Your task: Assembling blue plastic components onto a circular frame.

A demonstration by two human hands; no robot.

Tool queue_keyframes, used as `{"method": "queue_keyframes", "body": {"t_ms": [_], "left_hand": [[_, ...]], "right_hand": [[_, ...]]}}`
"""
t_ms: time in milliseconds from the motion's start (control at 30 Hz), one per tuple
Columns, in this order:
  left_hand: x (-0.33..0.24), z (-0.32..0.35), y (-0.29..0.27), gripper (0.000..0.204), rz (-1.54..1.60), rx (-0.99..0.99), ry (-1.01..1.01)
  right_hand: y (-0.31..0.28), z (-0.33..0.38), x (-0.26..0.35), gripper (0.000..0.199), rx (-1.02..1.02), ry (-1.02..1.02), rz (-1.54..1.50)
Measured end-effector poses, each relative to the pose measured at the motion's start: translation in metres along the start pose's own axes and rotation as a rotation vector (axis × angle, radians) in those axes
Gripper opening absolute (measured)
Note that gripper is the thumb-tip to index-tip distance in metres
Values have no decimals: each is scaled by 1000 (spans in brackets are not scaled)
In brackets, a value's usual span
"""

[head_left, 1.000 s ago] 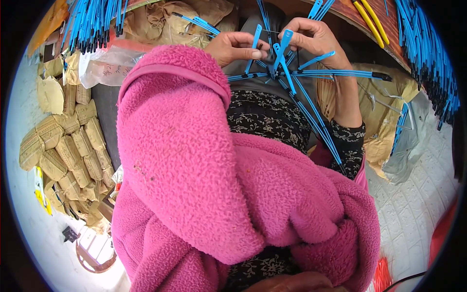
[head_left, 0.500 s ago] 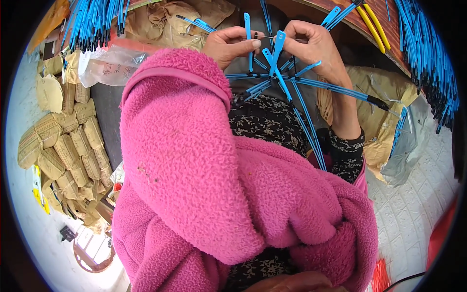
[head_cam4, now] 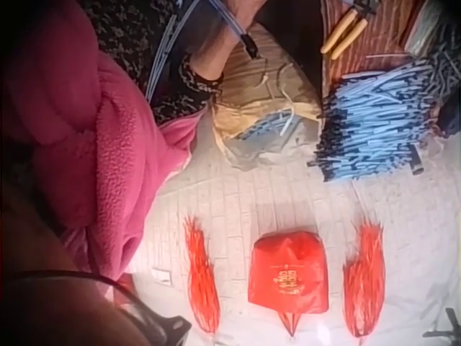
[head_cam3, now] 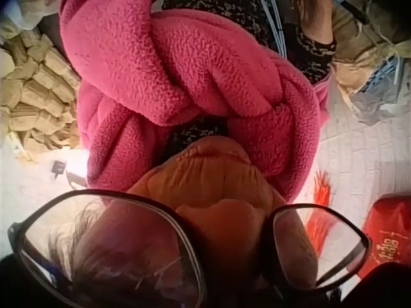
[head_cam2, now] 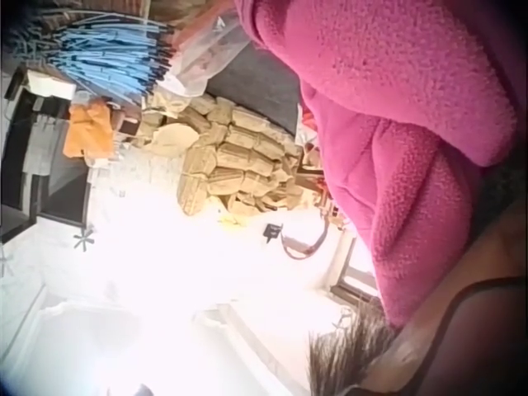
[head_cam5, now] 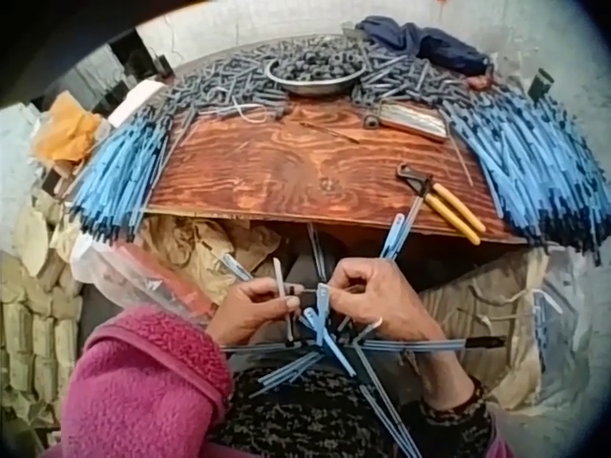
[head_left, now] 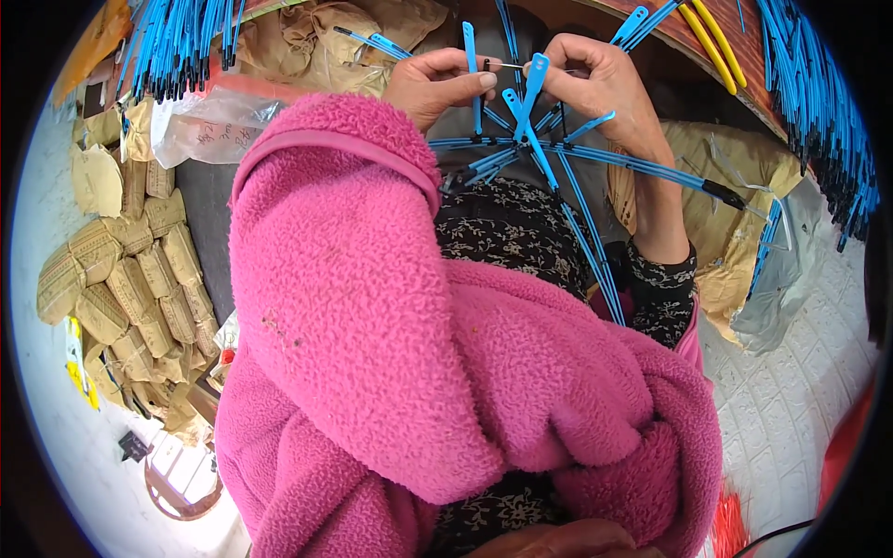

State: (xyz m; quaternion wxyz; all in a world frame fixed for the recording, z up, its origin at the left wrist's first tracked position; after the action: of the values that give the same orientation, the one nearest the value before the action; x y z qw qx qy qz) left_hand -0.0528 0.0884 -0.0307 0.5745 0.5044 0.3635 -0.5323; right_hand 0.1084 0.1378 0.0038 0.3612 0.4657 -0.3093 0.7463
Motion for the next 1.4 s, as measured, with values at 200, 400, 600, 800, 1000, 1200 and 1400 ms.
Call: {"method": "queue_keyframes", "body": {"t_ms": [200, 400, 600, 800, 1000, 1200, 1400], "left_hand": [[-2, 0, 2, 23, -11, 2, -1], [1, -2, 11, 21, 73, -66, 3], [8, 2, 18, 28, 151, -131, 71], [12, 9, 16, 18, 173, -65, 105], [24, 31, -77, 18, -92, -304, -74], [80, 34, -173, 29, -116, -477, -108], [97, -23, -156, 41, 297, -392, -44]], "right_hand": [[-3, 0, 0, 25, -20, -9, 2], [4, 6, 10, 18, 13, 5, 106], [13, 6, 9, 15, 43, 70, 54], [6, 1, -11, 18, 119, 111, 89], [-10, 10, -20, 15, 149, 55, -111], [-18, 19, -28, 13, 188, 27, -69], [-21, 20, -36, 12, 157, 29, -76]]}}
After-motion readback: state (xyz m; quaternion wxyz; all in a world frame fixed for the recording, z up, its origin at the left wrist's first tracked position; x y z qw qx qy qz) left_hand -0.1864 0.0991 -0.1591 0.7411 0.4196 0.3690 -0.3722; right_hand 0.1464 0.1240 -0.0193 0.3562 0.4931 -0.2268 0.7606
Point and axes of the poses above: each hand's wrist, its own z-axis away from the middle knuckle, its own y-axis out of the palm, x = y × z, the point moved 9 cm from there along -z, towards the middle knuckle, and after that the axes turned 12 degrees about y, right-handed, at the moved point
